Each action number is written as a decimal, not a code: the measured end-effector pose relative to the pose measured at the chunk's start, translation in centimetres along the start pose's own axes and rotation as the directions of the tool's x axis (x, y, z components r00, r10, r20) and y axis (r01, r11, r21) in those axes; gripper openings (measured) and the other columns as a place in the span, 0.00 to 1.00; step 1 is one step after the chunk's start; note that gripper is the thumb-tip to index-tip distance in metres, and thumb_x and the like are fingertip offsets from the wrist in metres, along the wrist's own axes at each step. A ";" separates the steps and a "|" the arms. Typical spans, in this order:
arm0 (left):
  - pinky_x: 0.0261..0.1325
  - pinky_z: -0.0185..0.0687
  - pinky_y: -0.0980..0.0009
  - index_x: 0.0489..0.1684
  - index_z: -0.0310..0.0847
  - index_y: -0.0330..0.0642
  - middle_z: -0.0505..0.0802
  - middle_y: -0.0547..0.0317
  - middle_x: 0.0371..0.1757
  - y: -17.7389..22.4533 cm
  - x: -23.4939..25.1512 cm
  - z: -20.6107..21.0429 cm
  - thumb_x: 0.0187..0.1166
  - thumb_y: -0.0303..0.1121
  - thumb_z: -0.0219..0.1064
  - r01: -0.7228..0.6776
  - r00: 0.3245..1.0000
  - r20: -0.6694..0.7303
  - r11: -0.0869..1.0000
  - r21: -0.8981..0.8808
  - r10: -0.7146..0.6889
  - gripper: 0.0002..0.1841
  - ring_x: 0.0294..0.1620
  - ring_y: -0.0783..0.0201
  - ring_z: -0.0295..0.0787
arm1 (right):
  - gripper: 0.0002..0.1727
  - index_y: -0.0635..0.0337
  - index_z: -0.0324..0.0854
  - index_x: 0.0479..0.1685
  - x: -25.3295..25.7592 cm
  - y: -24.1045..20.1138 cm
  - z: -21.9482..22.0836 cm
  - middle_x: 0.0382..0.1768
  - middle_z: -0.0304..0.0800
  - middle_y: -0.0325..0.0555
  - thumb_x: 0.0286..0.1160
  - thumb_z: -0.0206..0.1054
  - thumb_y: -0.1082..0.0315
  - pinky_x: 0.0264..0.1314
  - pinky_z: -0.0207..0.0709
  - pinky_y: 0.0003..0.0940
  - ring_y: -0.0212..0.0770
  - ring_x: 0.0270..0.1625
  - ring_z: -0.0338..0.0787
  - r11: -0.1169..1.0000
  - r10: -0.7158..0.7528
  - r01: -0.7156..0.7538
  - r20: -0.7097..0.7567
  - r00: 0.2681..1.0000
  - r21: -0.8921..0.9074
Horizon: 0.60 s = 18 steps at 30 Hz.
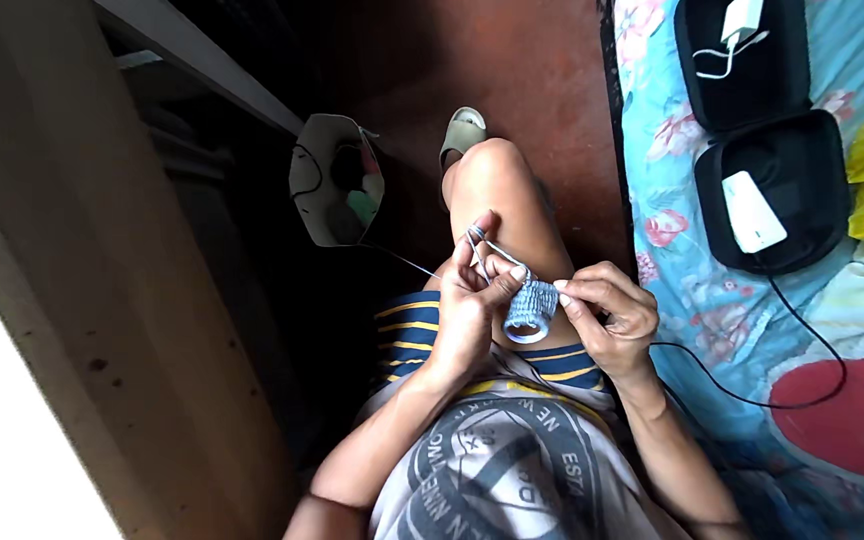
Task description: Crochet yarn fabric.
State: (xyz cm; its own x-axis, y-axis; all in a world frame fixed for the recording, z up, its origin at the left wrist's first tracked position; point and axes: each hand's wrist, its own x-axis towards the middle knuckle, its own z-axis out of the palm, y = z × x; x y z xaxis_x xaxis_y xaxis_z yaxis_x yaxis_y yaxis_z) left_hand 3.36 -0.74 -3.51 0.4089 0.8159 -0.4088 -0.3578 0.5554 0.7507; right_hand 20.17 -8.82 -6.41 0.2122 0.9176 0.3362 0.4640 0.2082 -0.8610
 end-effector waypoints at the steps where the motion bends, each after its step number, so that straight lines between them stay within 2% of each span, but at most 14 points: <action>1: 0.36 0.87 0.75 0.89 0.58 0.46 0.88 0.58 0.29 0.0 0.0 0.0 0.77 0.14 0.62 -0.004 1.000 -0.001 1.000 0.003 0.004 0.37 0.26 0.70 0.86 | 0.05 0.66 0.91 0.39 0.0 -0.1 0.1 0.38 0.87 0.45 0.75 0.70 0.74 0.37 0.78 0.13 0.24 0.38 0.85 1.000 0.007 -0.007 0.000 1.000 0.006; 5: 0.38 0.86 0.75 0.90 0.56 0.44 0.87 0.57 0.31 0.4 -0.2 0.0 0.77 0.15 0.62 -0.037 0.999 -0.004 0.999 0.027 0.038 0.38 0.27 0.70 0.85 | 0.05 0.66 0.90 0.40 0.0 -0.4 0.4 0.38 0.88 0.43 0.75 0.70 0.74 0.40 0.81 0.14 0.23 0.39 0.86 0.997 0.061 -0.061 -0.005 0.998 0.057; 7: 0.39 0.86 0.75 0.92 0.52 0.46 0.88 0.58 0.32 0.7 -0.4 -0.1 0.77 0.16 0.62 -0.050 0.999 0.016 0.998 0.046 0.050 0.40 0.28 0.71 0.86 | 0.05 0.64 0.89 0.44 0.0 -0.5 0.5 0.39 0.88 0.40 0.76 0.69 0.74 0.46 0.84 0.15 0.22 0.41 0.87 0.987 0.104 -0.104 0.006 0.995 0.124; 12: 0.42 0.89 0.72 0.94 0.43 0.51 0.89 0.58 0.37 0.9 -0.8 0.1 0.65 0.10 0.66 -0.116 0.992 0.065 0.989 0.089 0.111 0.52 0.32 0.68 0.89 | 0.08 0.57 0.90 0.47 -0.1 -1.1 0.6 0.41 0.91 0.32 0.75 0.68 0.74 0.48 0.86 0.19 0.22 0.43 0.89 0.911 0.252 -0.253 0.047 0.967 0.324; 13: 0.42 0.89 0.73 0.95 0.41 0.50 0.89 0.59 0.37 0.8 -0.9 0.1 0.64 0.10 0.66 -0.141 0.989 0.069 0.984 0.106 0.134 0.53 0.32 0.68 0.89 | 0.10 0.54 0.90 0.48 -0.1 -1.2 0.5 0.43 0.92 0.31 0.74 0.68 0.74 0.49 0.86 0.20 0.22 0.43 0.90 0.865 0.302 -0.307 0.077 0.950 0.397; 15: 0.43 0.89 0.73 0.96 0.36 0.50 0.89 0.60 0.37 0.8 -1.1 0.4 0.65 0.10 0.66 -0.190 0.981 0.076 0.970 0.151 0.180 0.55 0.33 0.69 0.89 | 0.13 0.49 0.91 0.49 0.0 -1.7 0.5 0.43 0.94 0.31 0.73 0.67 0.76 0.42 0.84 0.17 0.20 0.38 0.89 0.712 0.420 -0.443 0.175 0.890 0.545; 17: 0.45 0.90 0.73 0.96 0.32 0.51 0.90 0.61 0.40 0.7 -1.3 0.6 0.67 0.10 0.65 -0.232 0.971 0.094 0.955 0.183 0.218 0.56 0.36 0.70 0.90 | 0.14 0.49 0.89 0.48 0.2 -2.3 0.7 0.38 0.92 0.31 0.75 0.62 0.76 0.29 0.71 0.12 0.16 0.28 0.79 0.565 0.493 -0.535 0.264 0.829 0.627; 18: 0.47 0.90 0.73 0.96 0.31 0.51 0.90 0.61 0.42 0.6 -1.3 0.6 0.67 0.10 0.65 -0.252 0.966 0.104 0.948 0.194 0.235 0.56 0.38 0.70 0.90 | 0.13 0.50 0.89 0.48 0.4 -2.6 0.8 0.35 0.91 0.30 0.78 0.60 0.74 0.26 0.67 0.11 0.15 0.25 0.76 0.520 0.507 -0.557 0.291 0.812 0.648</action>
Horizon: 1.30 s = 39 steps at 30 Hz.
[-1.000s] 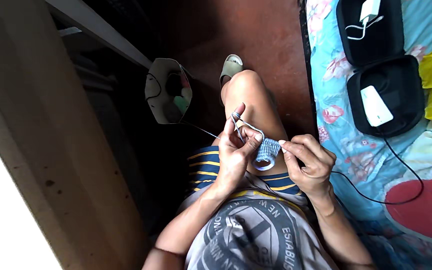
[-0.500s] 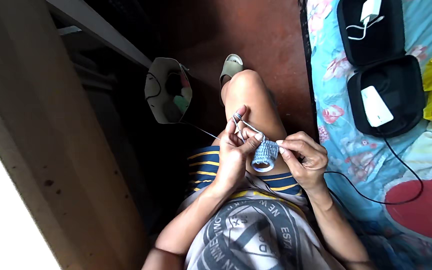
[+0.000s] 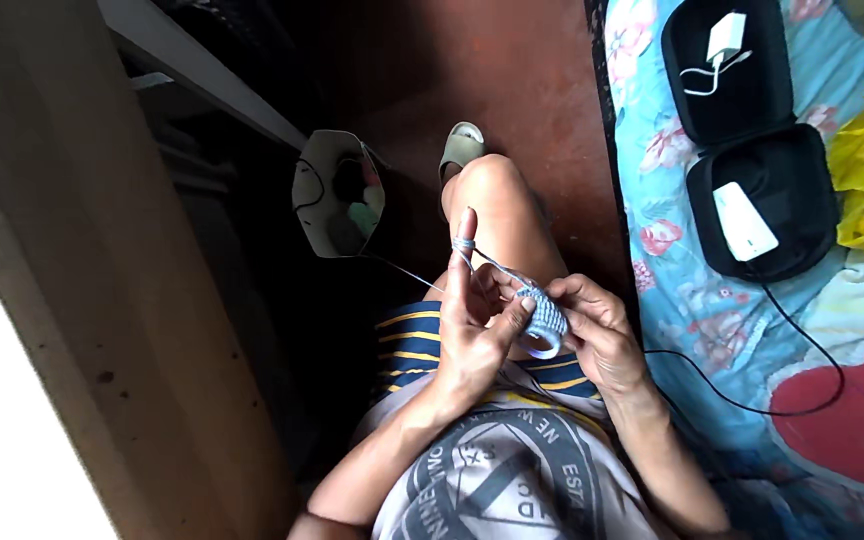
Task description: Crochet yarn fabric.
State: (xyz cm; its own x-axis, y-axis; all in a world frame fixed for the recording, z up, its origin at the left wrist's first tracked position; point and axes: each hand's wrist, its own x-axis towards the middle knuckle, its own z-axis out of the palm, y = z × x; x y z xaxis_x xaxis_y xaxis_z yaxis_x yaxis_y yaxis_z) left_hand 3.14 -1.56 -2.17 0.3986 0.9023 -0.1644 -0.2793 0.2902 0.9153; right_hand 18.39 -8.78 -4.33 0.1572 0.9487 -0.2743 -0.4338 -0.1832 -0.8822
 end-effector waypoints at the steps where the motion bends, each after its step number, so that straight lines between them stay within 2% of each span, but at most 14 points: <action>1: 0.48 0.90 0.72 0.96 0.30 0.52 0.90 0.61 0.43 0.0 0.0 0.0 0.67 0.11 0.65 -0.008 1.000 0.005 1.000 0.005 0.008 0.56 0.39 0.70 0.91 | 0.11 0.50 0.89 0.48 0.0 -0.1 0.2 0.32 0.90 0.30 0.81 0.60 0.70 0.25 0.66 0.11 0.15 0.23 0.74 0.999 0.021 -0.021 0.001 1.000 0.027; 3: 0.47 0.90 0.72 0.96 0.30 0.53 0.90 0.60 0.44 0.0 -0.1 0.1 0.67 0.11 0.66 -0.005 1.000 0.000 1.000 0.003 0.005 0.56 0.39 0.69 0.91 | 0.10 0.50 0.90 0.47 0.1 -0.4 0.6 0.26 0.85 0.29 0.84 0.61 0.62 0.23 0.65 0.11 0.15 0.21 0.73 0.998 0.037 -0.036 -0.012 0.999 0.051; 6: 0.45 0.90 0.72 0.96 0.31 0.53 0.89 0.59 0.42 0.1 0.0 0.0 0.66 0.10 0.66 0.031 0.999 -0.012 0.999 -0.032 -0.031 0.57 0.37 0.69 0.90 | 0.11 0.51 0.89 0.50 0.3 -0.4 0.7 0.30 0.86 0.30 0.83 0.65 0.58 0.24 0.65 0.10 0.15 0.22 0.73 0.998 0.014 -0.014 0.007 1.000 0.057; 9: 0.46 0.90 0.72 0.97 0.30 0.55 0.89 0.60 0.42 0.0 0.1 0.0 0.66 0.10 0.66 0.046 0.999 -0.012 0.998 -0.051 -0.047 0.58 0.36 0.69 0.90 | 0.11 0.55 0.88 0.52 0.4 -0.5 0.8 0.36 0.93 0.36 0.73 0.73 0.67 0.27 0.69 0.11 0.17 0.27 0.79 0.997 0.009 -0.010 0.010 1.000 0.081; 11: 0.46 0.90 0.72 0.97 0.30 0.54 0.89 0.59 0.42 0.0 0.1 0.0 0.66 0.09 0.66 0.044 0.999 -0.007 0.998 -0.053 -0.044 0.58 0.36 0.69 0.90 | 0.13 0.56 0.88 0.51 0.4 -0.7 1.1 0.37 0.94 0.39 0.67 0.74 0.74 0.28 0.73 0.12 0.19 0.29 0.84 0.996 0.025 -0.024 -0.015 1.000 0.085; 13: 0.44 0.90 0.73 0.97 0.29 0.53 0.88 0.59 0.40 0.0 0.2 0.0 0.66 0.09 0.66 0.042 0.999 -0.004 0.998 -0.052 -0.042 0.58 0.35 0.69 0.89 | 0.14 0.58 0.87 0.51 0.4 -0.8 1.2 0.36 0.94 0.42 0.65 0.72 0.77 0.28 0.73 0.13 0.20 0.29 0.84 0.995 0.033 -0.030 -0.025 0.999 0.095; 15: 0.44 0.89 0.73 0.97 0.30 0.53 0.88 0.60 0.38 -0.1 0.2 0.0 0.66 0.10 0.65 0.040 0.999 -0.008 0.998 -0.055 -0.041 0.57 0.34 0.69 0.89 | 0.12 0.56 0.88 0.52 0.4 -0.8 1.2 0.36 0.94 0.39 0.70 0.70 0.74 0.29 0.72 0.13 0.19 0.29 0.83 0.998 0.025 -0.024 -0.027 0.999 0.062; 18: 0.46 0.89 0.71 0.97 0.35 0.54 0.89 0.61 0.37 -0.3 0.2 -0.2 0.69 0.11 0.65 0.030 0.999 -0.021 0.998 -0.061 -0.031 0.54 0.35 0.69 0.89 | 0.10 0.56 0.88 0.53 0.4 -0.8 1.3 0.35 0.91 0.37 0.80 0.64 0.71 0.25 0.67 0.12 0.18 0.25 0.77 1.000 0.013 -0.012 -0.029 0.999 0.025; 22: 0.45 0.89 0.71 0.96 0.39 0.53 0.90 0.60 0.38 -0.5 0.3 -0.3 0.68 0.11 0.65 0.045 0.998 -0.035 0.993 -0.106 -0.049 0.53 0.35 0.68 0.90 | 0.10 0.57 0.88 0.50 0.3 -1.2 1.7 0.35 0.91 0.37 0.78 0.63 0.75 0.23 0.65 0.12 0.18 0.22 0.74 1.000 0.007 -0.005 -0.078 0.997 0.026; 27: 0.47 0.89 0.71 0.95 0.42 0.56 0.90 0.58 0.39 -0.5 0.5 -0.4 0.69 0.10 0.63 0.138 0.987 -0.048 0.961 -0.240 -0.153 0.52 0.35 0.68 0.89 | 0.12 0.56 0.89 0.54 0.3 -1.2 1.9 0.39 0.91 0.39 0.80 0.62 0.76 0.24 0.68 0.13 0.19 0.24 0.76 0.998 -0.047 0.044 -0.101 0.994 -0.035; 35: 0.51 0.89 0.70 0.94 0.43 0.55 0.90 0.61 0.42 -1.4 0.3 -0.3 0.68 0.10 0.63 0.020 0.998 -0.045 0.963 -0.269 -0.033 0.51 0.40 0.69 0.90 | 0.14 0.58 0.90 0.50 0.3 -1.2 2.6 0.37 0.89 0.41 0.81 0.58 0.78 0.22 0.71 0.14 0.21 0.22 0.76 0.997 -0.061 0.055 -0.133 0.989 -0.048; 39: 0.50 0.88 0.70 0.94 0.44 0.56 0.89 0.59 0.40 -1.4 0.5 -0.4 0.69 0.11 0.64 0.089 0.995 -0.023 0.949 -0.301 -0.101 0.50 0.38 0.68 0.90 | 0.14 0.58 0.89 0.52 0.2 -1.3 2.7 0.37 0.91 0.41 0.82 0.58 0.77 0.23 0.70 0.13 0.20 0.23 0.76 0.996 -0.073 0.065 -0.136 0.988 -0.067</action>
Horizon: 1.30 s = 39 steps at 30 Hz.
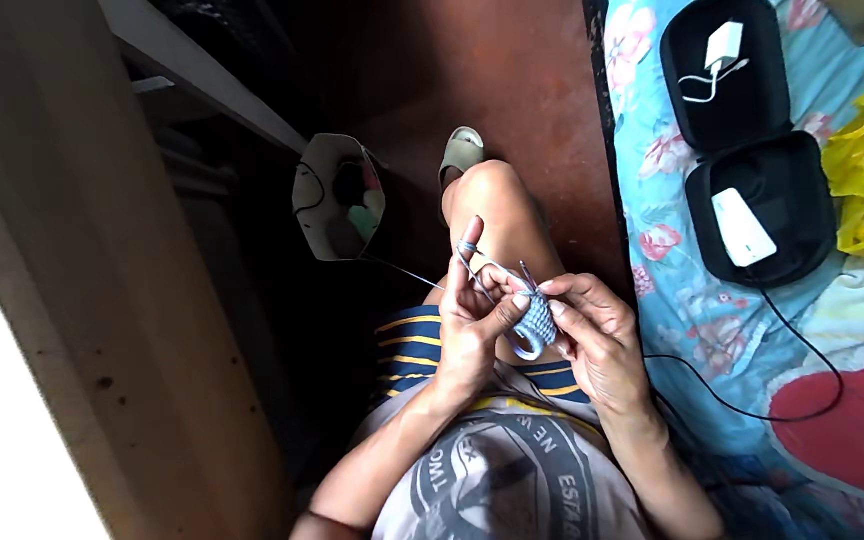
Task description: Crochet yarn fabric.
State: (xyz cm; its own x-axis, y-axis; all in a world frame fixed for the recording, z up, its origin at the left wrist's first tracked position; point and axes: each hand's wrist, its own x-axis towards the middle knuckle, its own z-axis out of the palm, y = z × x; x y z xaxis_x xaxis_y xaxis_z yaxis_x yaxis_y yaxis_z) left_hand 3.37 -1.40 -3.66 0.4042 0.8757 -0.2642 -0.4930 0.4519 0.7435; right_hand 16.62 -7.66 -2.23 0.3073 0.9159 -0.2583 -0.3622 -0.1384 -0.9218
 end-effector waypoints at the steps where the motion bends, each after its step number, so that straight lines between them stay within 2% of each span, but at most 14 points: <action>1: 0.50 0.89 0.70 0.94 0.44 0.56 0.89 0.58 0.40 0.0 0.0 0.0 0.69 0.11 0.64 0.017 1.000 -0.002 1.000 -0.014 -0.017 0.50 0.38 0.68 0.90 | 0.13 0.58 0.88 0.53 0.0 0.0 0.0 0.37 0.90 0.40 0.83 0.58 0.76 0.23 0.69 0.14 0.21 0.23 0.76 1.000 0.001 -0.001 -0.002 1.000 -0.008; 6: 0.51 0.89 0.69 0.96 0.36 0.62 0.89 0.58 0.44 0.1 0.1 0.2 0.69 0.09 0.63 0.029 1.000 0.003 1.000 -0.004 -0.029 0.55 0.41 0.66 0.90 | 0.12 0.58 0.86 0.54 0.1 0.2 -0.2 0.36 0.90 0.39 0.82 0.59 0.75 0.23 0.69 0.13 0.21 0.23 0.77 1.000 0.018 -0.018 -0.003 1.000 -0.012; 12: 0.51 0.90 0.68 0.95 0.24 0.69 0.89 0.57 0.43 0.2 0.2 0.2 0.68 0.08 0.63 0.033 0.999 0.010 0.999 0.014 -0.033 0.61 0.41 0.65 0.91 | 0.13 0.58 0.87 0.54 0.2 0.6 -0.7 0.34 0.90 0.38 0.76 0.60 0.75 0.23 0.67 0.13 0.19 0.23 0.76 0.996 0.033 -0.036 0.033 0.999 0.078; 16: 0.50 0.90 0.69 0.95 0.24 0.67 0.88 0.57 0.42 0.2 0.3 0.3 0.68 0.09 0.63 0.035 0.999 0.010 0.999 0.019 -0.035 0.60 0.40 0.65 0.91 | 0.14 0.58 0.87 0.53 0.3 0.8 -0.9 0.35 0.90 0.38 0.74 0.59 0.75 0.22 0.66 0.13 0.19 0.23 0.75 0.997 0.033 -0.036 0.037 0.999 0.075; 19: 0.44 0.90 0.70 0.96 0.23 0.68 0.88 0.57 0.38 0.1 0.4 0.3 0.68 0.08 0.64 0.032 0.999 -0.018 0.999 0.025 -0.032 0.61 0.35 0.66 0.91 | 0.16 0.58 0.87 0.53 0.3 0.8 -0.9 0.39 0.91 0.40 0.72 0.59 0.78 0.23 0.67 0.14 0.20 0.23 0.76 0.999 0.023 -0.024 0.018 1.000 0.043; 22: 0.45 0.90 0.69 0.95 0.21 0.69 0.87 0.57 0.38 0.1 0.4 0.3 0.67 0.08 0.64 0.022 0.999 -0.033 1.000 0.014 -0.022 0.63 0.35 0.65 0.90 | 0.16 0.58 0.87 0.53 0.4 0.8 -0.8 0.40 0.91 0.41 0.71 0.59 0.79 0.22 0.66 0.14 0.20 0.23 0.75 0.998 0.021 -0.022 0.019 1.000 0.057; 27: 0.48 0.90 0.68 0.94 0.18 0.70 0.88 0.56 0.44 0.0 0.6 0.2 0.67 0.08 0.64 0.005 1.000 -0.005 1.000 0.016 -0.005 0.64 0.40 0.64 0.91 | 0.16 0.58 0.88 0.52 0.5 1.0 -0.8 0.39 0.91 0.40 0.71 0.59 0.79 0.24 0.68 0.14 0.20 0.24 0.77 0.997 0.024 -0.026 0.030 0.999 0.068; 31: 0.49 0.91 0.67 0.94 0.17 0.71 0.89 0.53 0.49 0.2 0.6 0.1 0.67 0.08 0.64 0.049 0.999 0.006 0.999 0.019 -0.050 0.64 0.41 0.62 0.92 | 0.16 0.58 0.87 0.52 0.5 1.1 -0.9 0.38 0.91 0.38 0.70 0.58 0.78 0.24 0.68 0.13 0.20 0.24 0.77 0.997 0.028 -0.030 0.039 0.999 0.073; 36: 0.47 0.90 0.70 0.95 0.19 0.70 0.90 0.56 0.40 0.4 0.8 0.0 0.67 0.08 0.65 0.114 0.993 0.002 0.993 0.039 -0.115 0.64 0.37 0.65 0.92 | 0.18 0.57 0.88 0.52 0.6 1.3 -1.0 0.39 0.92 0.38 0.67 0.59 0.79 0.25 0.70 0.14 0.20 0.25 0.78 0.999 0.011 -0.012 0.032 0.999 0.037; 39: 0.44 0.90 0.70 0.96 0.22 0.66 0.88 0.57 0.33 0.6 0.9 0.0 0.67 0.09 0.66 0.134 0.990 -0.044 0.989 0.066 -0.131 0.63 0.32 0.66 0.90 | 0.19 0.57 0.87 0.55 0.6 1.6 -1.6 0.45 0.92 0.37 0.67 0.59 0.79 0.30 0.73 0.15 0.21 0.30 0.81 0.994 -0.074 0.079 0.058 0.996 -0.081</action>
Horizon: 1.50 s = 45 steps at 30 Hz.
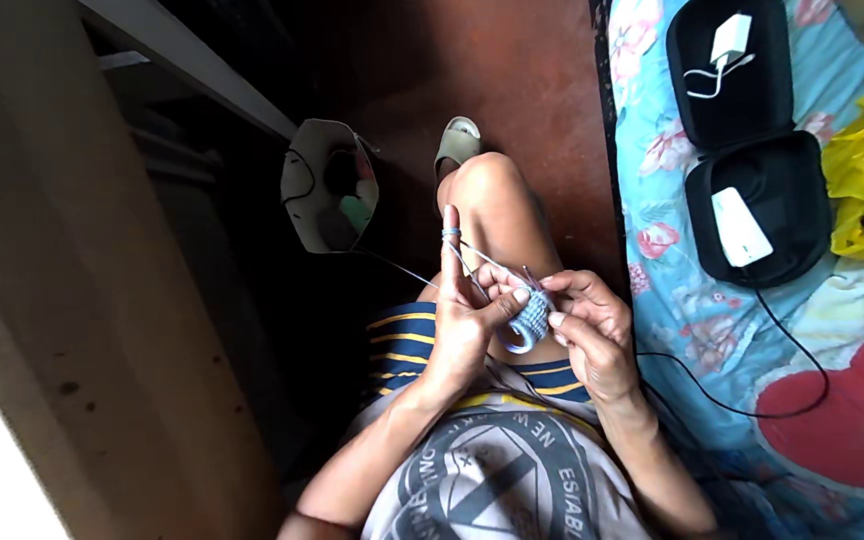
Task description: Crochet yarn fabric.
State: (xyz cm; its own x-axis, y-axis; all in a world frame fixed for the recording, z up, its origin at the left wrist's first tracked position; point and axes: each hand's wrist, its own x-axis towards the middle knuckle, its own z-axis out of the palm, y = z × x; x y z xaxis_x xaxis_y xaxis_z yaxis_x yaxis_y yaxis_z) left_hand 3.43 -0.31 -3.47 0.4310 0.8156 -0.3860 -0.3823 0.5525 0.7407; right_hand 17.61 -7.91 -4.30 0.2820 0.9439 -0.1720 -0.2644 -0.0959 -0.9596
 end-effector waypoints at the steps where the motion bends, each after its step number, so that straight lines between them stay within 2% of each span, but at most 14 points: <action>1: 0.43 0.89 0.71 0.96 0.23 0.65 0.88 0.57 0.32 0.0 0.0 0.0 0.67 0.09 0.65 0.004 1.000 -0.011 1.000 0.005 -0.004 0.62 0.31 0.67 0.90 | 0.20 0.56 0.87 0.56 0.0 0.1 -0.2 0.46 0.92 0.36 0.67 0.59 0.79 0.32 0.75 0.16 0.21 0.31 0.82 0.998 -0.030 0.029 -0.002 1.000 -0.046; 5: 0.45 0.89 0.70 0.96 0.29 0.61 0.89 0.57 0.33 -0.1 -0.1 0.1 0.68 0.09 0.63 0.021 0.998 -0.056 1.000 -0.023 -0.022 0.58 0.33 0.67 0.90 | 0.19 0.57 0.87 0.55 -0.3 0.8 -0.8 0.47 0.88 0.35 0.67 0.60 0.79 0.41 0.84 0.19 0.23 0.41 0.86 0.968 -0.137 0.131 -0.012 0.991 -0.216; 11: 0.42 0.88 0.73 0.96 0.35 0.57 0.88 0.57 0.32 0.0 -0.1 0.2 0.70 0.08 0.62 0.030 0.993 -0.110 0.999 -0.042 -0.034 0.53 0.30 0.69 0.88 | 0.10 0.64 0.88 0.48 -0.4 1.4 -1.9 0.43 0.87 0.40 0.74 0.63 0.75 0.42 0.82 0.14 0.21 0.40 0.85 0.835 -0.307 0.292 0.046 0.951 -0.466; 15: 0.41 0.88 0.74 0.96 0.36 0.55 0.89 0.57 0.34 -0.2 -0.2 0.2 0.70 0.09 0.64 -0.039 0.996 -0.078 0.998 0.041 0.042 0.54 0.31 0.69 0.88 | 0.11 0.64 0.88 0.51 -0.5 0.9 -1.6 0.42 0.87 0.37 0.75 0.63 0.76 0.39 0.80 0.14 0.20 0.37 0.83 0.892 -0.222 0.206 0.007 0.975 -0.401; 17: 0.40 0.87 0.75 0.96 0.34 0.53 0.89 0.58 0.35 -0.4 -0.3 0.4 0.69 0.09 0.64 -0.091 0.994 -0.049 0.993 0.080 0.095 0.54 0.31 0.70 0.88 | 0.13 0.62 0.88 0.54 -0.6 0.6 -1.2 0.43 0.88 0.36 0.76 0.63 0.78 0.41 0.81 0.15 0.21 0.39 0.84 0.907 -0.190 0.173 -0.006 0.982 -0.383; 20: 0.41 0.88 0.75 0.96 0.35 0.50 0.89 0.59 0.37 -0.5 -0.4 0.5 0.69 0.10 0.64 -0.148 0.987 -0.045 0.985 0.091 0.153 0.53 0.32 0.70 0.89 | 0.13 0.63 0.87 0.55 -0.5 0.6 -0.9 0.43 0.87 0.36 0.77 0.63 0.77 0.43 0.82 0.15 0.21 0.40 0.85 0.887 -0.237 0.211 -0.014 0.971 -0.411; 24: 0.41 0.88 0.74 0.96 0.36 0.51 0.89 0.58 0.35 -0.2 -0.4 0.4 0.70 0.10 0.64 -0.105 0.992 -0.061 0.993 0.051 0.108 0.52 0.31 0.69 0.88 | 0.13 0.63 0.86 0.55 -0.5 1.0 -1.4 0.41 0.88 0.36 0.75 0.65 0.76 0.42 0.81 0.15 0.21 0.39 0.84 0.873 -0.276 0.252 0.003 0.961 -0.418; 31: 0.39 0.87 0.75 0.94 0.44 0.52 0.90 0.56 0.33 -0.2 -0.2 0.4 0.71 0.11 0.64 -0.028 0.995 -0.096 1.000 0.007 0.028 0.48 0.29 0.69 0.88 | 0.08 0.61 0.88 0.49 -0.4 1.5 -2.2 0.41 0.87 0.41 0.80 0.64 0.73 0.46 0.82 0.15 0.23 0.43 0.86 0.787 -0.382 0.367 0.075 0.921 -0.496; 33: 0.40 0.87 0.75 0.94 0.44 0.52 0.90 0.57 0.34 -0.3 -0.3 0.4 0.71 0.11 0.64 -0.045 0.995 -0.084 0.999 0.025 0.047 0.48 0.30 0.70 0.87 | 0.09 0.60 0.88 0.52 -0.5 1.4 -2.1 0.43 0.88 0.38 0.79 0.64 0.74 0.45 0.83 0.16 0.22 0.42 0.86 0.841 -0.336 0.322 0.046 0.941 -0.435; 35: 0.42 0.87 0.75 0.94 0.43 0.50 0.89 0.59 0.37 -0.6 -0.4 0.4 0.71 0.11 0.64 -0.131 0.990 -0.044 0.989 0.067 0.134 0.49 0.32 0.70 0.87 | 0.13 0.59 0.87 0.56 -0.6 0.7 -1.4 0.45 0.89 0.35 0.77 0.63 0.77 0.37 0.80 0.14 0.19 0.36 0.83 0.901 -0.242 0.226 0.004 0.970 -0.371; 39: 0.50 0.89 0.73 0.94 0.42 0.48 0.92 0.64 0.41 -1.3 -0.6 0.6 0.71 0.13 0.66 -0.343 0.939 0.029 0.925 0.162 0.342 0.48 0.39 0.71 0.91 | 0.18 0.61 0.88 0.59 -0.6 -0.9 0.0 0.49 0.88 0.40 0.78 0.58 0.81 0.40 0.84 0.16 0.21 0.38 0.86 0.901 -0.176 0.154 -0.017 0.984 -0.406; 42: 0.53 0.89 0.72 0.93 0.46 0.50 0.93 0.65 0.42 -1.6 -0.7 0.5 0.72 0.14 0.67 -0.410 0.911 0.059 0.885 0.220 0.408 0.47 0.42 0.71 0.92 | 0.17 0.60 0.90 0.54 -0.3 -1.7 0.4 0.47 0.88 0.38 0.83 0.53 0.77 0.44 0.82 0.18 0.23 0.41 0.86 0.907 -0.146 0.121 -0.030 0.989 -0.402; 44: 0.53 0.89 0.71 0.92 0.48 0.49 0.94 0.65 0.42 -1.5 -0.8 0.5 0.71 0.14 0.67 -0.419 0.907 0.064 0.878 0.233 0.416 0.46 0.42 0.71 0.92 | 0.20 0.58 0.91 0.51 0.0 -2.0 0.2 0.45 0.87 0.36 0.83 0.49 0.71 0.38 0.78 0.18 0.23 0.37 0.83 0.934 -0.092 0.079 -0.021 0.996 -0.347; 45: 0.53 0.89 0.71 0.92 0.48 0.48 0.93 0.64 0.42 -1.5 -0.8 0.5 0.71 0.14 0.67 -0.421 0.906 0.065 0.877 0.233 0.417 0.46 0.41 0.71 0.92 | 0.19 0.58 0.91 0.51 0.1 -2.1 0.1 0.45 0.87 0.36 0.84 0.50 0.69 0.39 0.78 0.19 0.24 0.38 0.83 0.941 -0.086 0.080 -0.004 0.996 -0.329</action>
State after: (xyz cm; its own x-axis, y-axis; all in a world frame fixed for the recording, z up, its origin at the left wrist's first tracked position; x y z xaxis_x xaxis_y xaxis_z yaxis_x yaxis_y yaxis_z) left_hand 4.04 -1.83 -4.01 0.2844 0.9587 -0.0048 -0.3260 0.1014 0.9399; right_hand 18.10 -7.60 -2.29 0.3070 0.9475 -0.0893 0.0776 -0.1184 -0.9899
